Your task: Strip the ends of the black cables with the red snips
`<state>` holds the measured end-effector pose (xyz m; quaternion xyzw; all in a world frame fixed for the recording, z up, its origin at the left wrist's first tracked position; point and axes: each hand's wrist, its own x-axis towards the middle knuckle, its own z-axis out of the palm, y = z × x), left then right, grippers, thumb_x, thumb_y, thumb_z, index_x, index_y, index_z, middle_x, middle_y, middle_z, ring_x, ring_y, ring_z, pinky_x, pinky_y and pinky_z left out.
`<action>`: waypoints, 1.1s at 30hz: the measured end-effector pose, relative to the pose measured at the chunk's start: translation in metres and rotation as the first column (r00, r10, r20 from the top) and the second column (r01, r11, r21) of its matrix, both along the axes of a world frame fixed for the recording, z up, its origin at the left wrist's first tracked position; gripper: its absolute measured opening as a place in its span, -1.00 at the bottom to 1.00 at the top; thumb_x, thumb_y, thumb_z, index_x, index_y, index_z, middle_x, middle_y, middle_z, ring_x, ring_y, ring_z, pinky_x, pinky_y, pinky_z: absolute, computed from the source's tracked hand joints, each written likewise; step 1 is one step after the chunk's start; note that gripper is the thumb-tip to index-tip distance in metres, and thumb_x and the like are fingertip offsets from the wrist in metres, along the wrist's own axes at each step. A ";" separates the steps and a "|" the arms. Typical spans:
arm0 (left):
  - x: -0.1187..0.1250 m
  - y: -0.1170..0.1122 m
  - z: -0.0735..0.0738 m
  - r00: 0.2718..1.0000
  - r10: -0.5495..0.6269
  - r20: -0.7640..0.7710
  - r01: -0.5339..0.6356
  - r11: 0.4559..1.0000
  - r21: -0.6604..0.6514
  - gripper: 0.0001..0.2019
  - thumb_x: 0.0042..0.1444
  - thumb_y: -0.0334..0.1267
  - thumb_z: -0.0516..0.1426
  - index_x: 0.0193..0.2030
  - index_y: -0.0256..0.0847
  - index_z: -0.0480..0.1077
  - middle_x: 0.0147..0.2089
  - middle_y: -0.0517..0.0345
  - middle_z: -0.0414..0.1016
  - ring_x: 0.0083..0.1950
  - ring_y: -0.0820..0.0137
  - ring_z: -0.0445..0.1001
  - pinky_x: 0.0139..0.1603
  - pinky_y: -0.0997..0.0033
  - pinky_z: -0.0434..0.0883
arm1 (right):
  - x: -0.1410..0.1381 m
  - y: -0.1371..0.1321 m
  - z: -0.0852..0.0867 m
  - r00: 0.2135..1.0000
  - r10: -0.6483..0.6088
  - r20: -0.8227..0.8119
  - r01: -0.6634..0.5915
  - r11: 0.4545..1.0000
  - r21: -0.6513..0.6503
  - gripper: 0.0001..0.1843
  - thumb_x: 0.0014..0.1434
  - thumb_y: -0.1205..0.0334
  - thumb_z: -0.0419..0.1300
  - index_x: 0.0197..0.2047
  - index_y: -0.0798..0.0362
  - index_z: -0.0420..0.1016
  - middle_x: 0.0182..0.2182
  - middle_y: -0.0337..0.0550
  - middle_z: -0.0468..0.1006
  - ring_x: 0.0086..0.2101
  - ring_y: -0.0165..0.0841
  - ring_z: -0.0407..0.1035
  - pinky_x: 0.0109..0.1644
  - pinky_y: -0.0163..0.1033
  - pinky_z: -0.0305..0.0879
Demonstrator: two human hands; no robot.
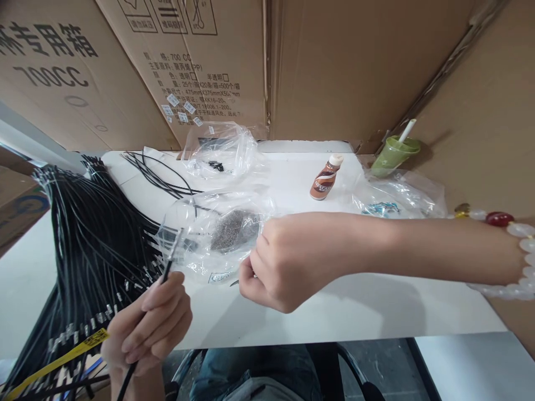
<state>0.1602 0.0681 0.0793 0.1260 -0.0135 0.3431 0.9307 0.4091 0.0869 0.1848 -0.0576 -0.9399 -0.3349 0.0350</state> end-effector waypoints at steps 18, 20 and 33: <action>0.007 -0.007 0.003 0.982 -0.017 0.189 0.026 0.999 -0.042 -0.65 0.26 -0.44 -0.06 -0.55 -0.16 -0.03 -0.82 0.50 -0.02 -0.91 0.78 -0.29 -0.86 0.83 -0.07 | -0.059 0.003 -0.078 0.461 -0.444 -0.768 -0.079 0.842 -0.534 -0.62 0.32 -0.05 0.06 -0.34 0.09 0.40 -0.69 -0.45 0.32 -0.66 -0.57 0.10 -0.60 -0.40 0.00; 0.008 -0.007 0.002 0.975 -0.022 0.223 0.043 0.995 -0.088 -0.65 0.27 -0.43 -0.07 -0.55 -0.16 -0.04 -0.81 0.49 -0.01 -0.91 0.78 -0.28 -0.87 0.83 -0.10 | -0.060 0.004 -0.081 0.442 -0.467 -0.766 -0.090 0.827 -0.555 -0.62 0.31 -0.04 0.08 -0.33 0.11 0.41 -0.69 -0.44 0.32 -0.66 -0.57 0.09 -0.60 -0.40 -0.01; 0.027 0.002 -0.021 0.977 0.181 0.111 -0.156 0.967 -0.202 -0.63 0.19 -0.47 0.09 -0.54 -0.17 0.01 -0.88 0.63 -0.07 -0.95 0.76 -0.34 -0.87 0.90 -0.05 | -0.059 0.014 -0.099 0.413 -0.844 -0.343 -0.286 0.238 -0.928 -0.64 0.22 -0.09 0.14 -0.33 0.07 0.40 -0.60 -0.39 0.27 -0.59 -0.55 0.05 -0.49 -0.40 0.01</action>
